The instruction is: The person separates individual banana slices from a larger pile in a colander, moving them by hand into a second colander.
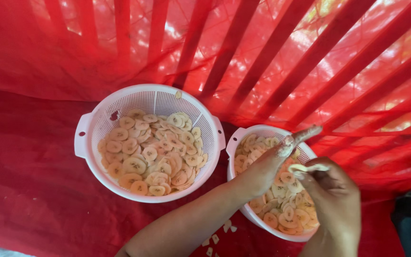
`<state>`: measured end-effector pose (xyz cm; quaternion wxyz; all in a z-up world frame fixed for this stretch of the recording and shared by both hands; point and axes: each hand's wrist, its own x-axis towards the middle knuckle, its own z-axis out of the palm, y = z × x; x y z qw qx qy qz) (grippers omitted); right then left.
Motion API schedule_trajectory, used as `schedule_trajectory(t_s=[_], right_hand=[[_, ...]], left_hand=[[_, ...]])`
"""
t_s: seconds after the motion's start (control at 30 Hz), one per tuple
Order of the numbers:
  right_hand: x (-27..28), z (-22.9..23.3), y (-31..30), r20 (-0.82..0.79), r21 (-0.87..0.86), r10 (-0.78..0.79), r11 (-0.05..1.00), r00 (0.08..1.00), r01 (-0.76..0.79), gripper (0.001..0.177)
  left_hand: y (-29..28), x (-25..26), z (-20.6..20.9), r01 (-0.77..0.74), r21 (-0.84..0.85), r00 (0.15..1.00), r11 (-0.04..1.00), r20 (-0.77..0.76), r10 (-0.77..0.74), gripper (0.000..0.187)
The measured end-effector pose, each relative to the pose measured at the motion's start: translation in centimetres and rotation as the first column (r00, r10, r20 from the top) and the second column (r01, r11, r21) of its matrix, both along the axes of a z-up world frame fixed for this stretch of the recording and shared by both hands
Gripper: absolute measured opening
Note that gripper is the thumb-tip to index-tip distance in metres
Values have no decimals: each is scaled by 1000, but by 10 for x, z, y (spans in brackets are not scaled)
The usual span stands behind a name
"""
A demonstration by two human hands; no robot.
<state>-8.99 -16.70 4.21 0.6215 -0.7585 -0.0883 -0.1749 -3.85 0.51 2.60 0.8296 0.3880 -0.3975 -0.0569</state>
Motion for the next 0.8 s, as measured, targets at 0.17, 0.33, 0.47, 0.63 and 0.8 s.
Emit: schedule_trajectory(t_s=[0.17,0.33,0.47,0.63,0.8], right_hand=[[-6,4,-17,156,27,-133,991,979,130,22],[-14,11,-6,134,-97,-237,963,962,251,18],[-14,19,3,150,-73,-158,983,976,171,23],[-20,23,4,99,-106,-198,972,975,208,22],[-19,23,3,101,-72,-157,984,982,164,23]], left_hand=[[-3,6,29,-236,104,925,966,-280,256,55],[57,36,72,-636,235,769,735,107,631,47],[133,55,84,-701,577,713,420,590,380,31],[191,37,25,-434,856,901,-281,421,-109,29],[218,14,-17,-316,884,927,-344,365,87,69]])
